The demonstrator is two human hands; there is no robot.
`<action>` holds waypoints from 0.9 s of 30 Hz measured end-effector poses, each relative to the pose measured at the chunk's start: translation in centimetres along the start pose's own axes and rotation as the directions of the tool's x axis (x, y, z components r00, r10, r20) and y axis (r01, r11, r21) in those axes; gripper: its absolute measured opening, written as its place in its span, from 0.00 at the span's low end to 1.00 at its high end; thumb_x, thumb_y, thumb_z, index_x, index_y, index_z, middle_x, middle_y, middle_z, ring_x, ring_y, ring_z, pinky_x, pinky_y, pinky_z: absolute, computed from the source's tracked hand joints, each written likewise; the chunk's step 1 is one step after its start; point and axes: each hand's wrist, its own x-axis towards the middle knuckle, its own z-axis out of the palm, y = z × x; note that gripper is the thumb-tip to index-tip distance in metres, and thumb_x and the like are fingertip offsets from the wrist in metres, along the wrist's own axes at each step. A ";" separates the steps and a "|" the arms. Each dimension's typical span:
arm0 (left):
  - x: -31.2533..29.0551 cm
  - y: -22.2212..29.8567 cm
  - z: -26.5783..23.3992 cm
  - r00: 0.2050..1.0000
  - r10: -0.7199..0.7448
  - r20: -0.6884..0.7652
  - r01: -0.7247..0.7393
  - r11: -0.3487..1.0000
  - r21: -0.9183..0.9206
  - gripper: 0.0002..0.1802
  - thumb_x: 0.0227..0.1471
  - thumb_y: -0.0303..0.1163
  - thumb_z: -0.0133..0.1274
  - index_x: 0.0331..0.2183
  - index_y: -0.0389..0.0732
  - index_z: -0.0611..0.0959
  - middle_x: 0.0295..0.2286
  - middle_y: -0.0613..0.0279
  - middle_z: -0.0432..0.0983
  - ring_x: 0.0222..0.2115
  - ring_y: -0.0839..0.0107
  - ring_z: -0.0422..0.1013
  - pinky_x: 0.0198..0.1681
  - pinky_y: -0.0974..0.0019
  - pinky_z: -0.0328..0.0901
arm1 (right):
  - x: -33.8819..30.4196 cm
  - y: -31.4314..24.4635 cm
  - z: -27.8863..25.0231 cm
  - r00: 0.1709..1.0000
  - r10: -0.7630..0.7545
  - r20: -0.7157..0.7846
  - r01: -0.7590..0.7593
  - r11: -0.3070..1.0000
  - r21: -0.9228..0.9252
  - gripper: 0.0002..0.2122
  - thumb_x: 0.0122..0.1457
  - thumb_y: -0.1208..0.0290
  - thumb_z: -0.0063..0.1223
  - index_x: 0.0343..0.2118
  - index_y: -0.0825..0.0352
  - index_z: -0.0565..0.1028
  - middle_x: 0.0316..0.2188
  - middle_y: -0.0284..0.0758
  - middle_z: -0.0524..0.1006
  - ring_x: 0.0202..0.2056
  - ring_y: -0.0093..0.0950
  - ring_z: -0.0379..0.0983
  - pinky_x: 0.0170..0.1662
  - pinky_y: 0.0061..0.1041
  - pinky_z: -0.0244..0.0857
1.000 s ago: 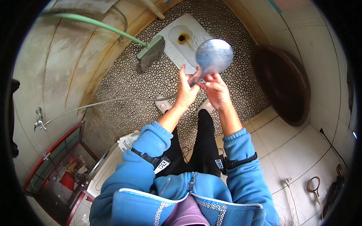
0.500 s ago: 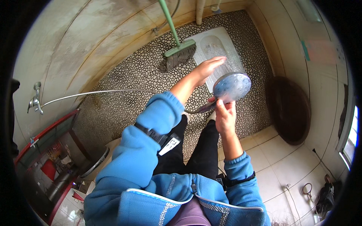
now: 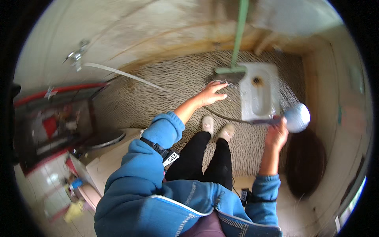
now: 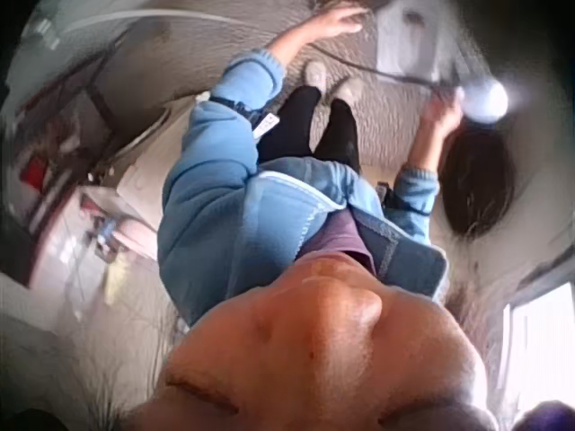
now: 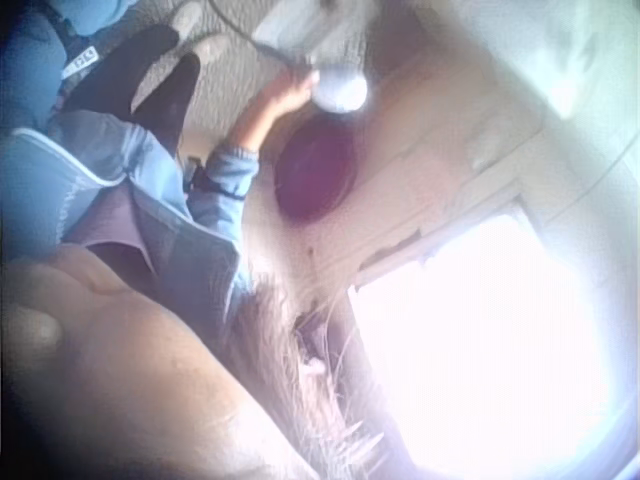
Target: The person mops the floor with a mop, then enters the bathroom and rinses the mop in a basin. They pour water from the basin into the squat toilet, rinse a plastic cup, and scrub the toilet with a brush while pouring water from the cup. The person places the mop against the wall and continues scrubbing the toilet.
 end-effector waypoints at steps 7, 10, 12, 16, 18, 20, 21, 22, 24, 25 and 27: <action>-17.4 -11.3 -23.6 0.381 0.350 -0.856 0.191 0.876 0.444 0.37 0.35 0.35 0.62 0.50 0.41 0.67 0.42 0.44 0.64 0.43 0.49 0.63 0.47 0.54 0.58 | 3.1 -0.8 -0.9 0.999 0.013 0.045 -0.020 0.986 0.166 0.14 0.53 0.65 0.53 0.36 0.70 0.69 0.32 0.38 0.73 0.37 0.31 0.69 0.43 0.28 0.62; -24.9 -12.0 -33.6 0.204 0.269 -0.941 0.418 0.846 0.332 0.38 0.42 0.37 0.56 0.53 0.34 0.60 0.50 0.41 0.57 0.52 0.49 0.54 0.55 0.56 0.50 | 3.0 0.8 1.3 0.998 0.028 0.058 -0.035 0.993 0.111 0.12 0.53 0.67 0.54 0.35 0.68 0.69 0.32 0.37 0.73 0.35 0.29 0.70 0.41 0.26 0.63; -28.0 -12.6 -39.9 0.103 0.262 -0.959 0.398 0.873 0.282 0.40 0.43 0.37 0.55 0.55 0.35 0.57 0.52 0.41 0.55 0.54 0.49 0.51 0.57 0.56 0.48 | 2.6 2.2 4.0 0.999 0.019 0.031 -0.023 0.991 0.128 0.10 0.53 0.69 0.54 0.36 0.67 0.69 0.33 0.37 0.73 0.35 0.30 0.70 0.42 0.26 0.64; -28.9 -14.5 -50.1 0.014 0.335 -0.942 0.357 0.878 0.318 0.42 0.43 0.36 0.55 0.56 0.36 0.54 0.53 0.43 0.54 0.54 0.49 0.51 0.57 0.56 0.47 | 1.1 5.6 10.6 0.999 -0.042 0.017 0.042 0.999 0.025 0.06 0.51 0.75 0.52 0.33 0.66 0.70 0.31 0.37 0.73 0.35 0.31 0.70 0.42 0.28 0.64; -28.0 -15.1 -52.2 0.023 0.431 -0.902 0.305 0.857 0.416 0.36 0.42 0.33 0.55 0.53 0.36 0.61 0.50 0.44 0.59 0.52 0.50 0.55 0.55 0.56 0.51 | -0.3 7.7 14.6 0.989 -0.103 0.107 0.111 0.991 -0.074 0.04 0.51 0.78 0.51 0.30 0.66 0.70 0.30 0.37 0.73 0.35 0.30 0.70 0.42 0.27 0.64; -27.4 -15.4 -52.7 0.004 0.511 -0.860 0.192 0.843 0.502 0.28 0.42 0.30 0.54 0.47 0.36 0.68 0.45 0.45 0.66 0.47 0.50 0.62 0.52 0.56 0.56 | -2.1 9.3 19.3 0.981 -0.116 0.153 0.135 0.984 -0.119 0.04 0.48 0.84 0.50 0.24 0.66 0.71 0.27 0.35 0.73 0.33 0.29 0.70 0.40 0.26 0.64; -27.4 -15.5 -52.4 -0.014 0.530 -0.848 0.176 0.836 0.520 0.26 0.42 0.27 0.52 0.47 0.36 0.69 0.44 0.47 0.67 0.46 0.51 0.64 0.50 0.57 0.57 | -3.2 10.5 22.2 0.971 -0.187 0.150 0.211 0.964 -0.161 0.07 0.46 0.86 0.52 0.27 0.67 0.70 0.27 0.34 0.72 0.31 0.28 0.70 0.39 0.25 0.63; -27.5 -15.7 -51.8 0.001 0.525 -0.851 0.113 0.846 0.521 0.26 0.41 0.25 0.50 0.47 0.37 0.69 0.45 0.49 0.67 0.47 0.53 0.63 0.49 0.53 0.56 | -4.4 11.4 25.3 0.958 -0.203 0.202 0.246 0.945 -0.214 0.10 0.45 0.86 0.52 0.30 0.67 0.69 0.29 0.35 0.72 0.33 0.28 0.69 0.39 0.25 0.63; -28.0 -16.3 -49.9 0.116 0.546 -0.830 0.249 0.793 0.556 0.29 0.42 0.29 0.50 0.50 0.43 0.68 0.50 0.56 0.64 0.54 0.60 0.57 0.54 0.43 0.42 | -7.0 13.1 32.8 0.902 -0.220 0.371 0.331 0.905 -0.269 0.17 0.43 0.86 0.54 0.37 0.67 0.66 0.35 0.36 0.70 0.36 0.27 0.67 0.40 0.25 0.63; -28.3 -16.7 -49.1 0.149 0.495 -0.856 0.255 0.817 0.517 0.28 0.44 0.30 0.50 0.51 0.45 0.68 0.52 0.58 0.61 0.56 0.58 0.53 0.55 0.44 0.42 | -8.4 13.8 36.8 0.882 -0.222 0.415 0.364 0.880 -0.304 0.20 0.43 0.85 0.55 0.41 0.68 0.64 0.38 0.37 0.68 0.38 0.27 0.66 0.40 0.25 0.63; -28.9 -17.3 -49.1 0.208 0.490 -0.847 0.295 0.794 0.532 0.28 0.44 0.33 0.49 0.50 0.45 0.68 0.52 0.61 0.61 0.57 0.59 0.49 0.56 0.42 0.37 | -11.8 15.1 45.1 0.773 -0.197 0.603 0.492 0.787 -0.372 0.24 0.43 0.84 0.55 0.45 0.69 0.61 0.41 0.38 0.66 0.41 0.26 0.63 0.41 0.25 0.62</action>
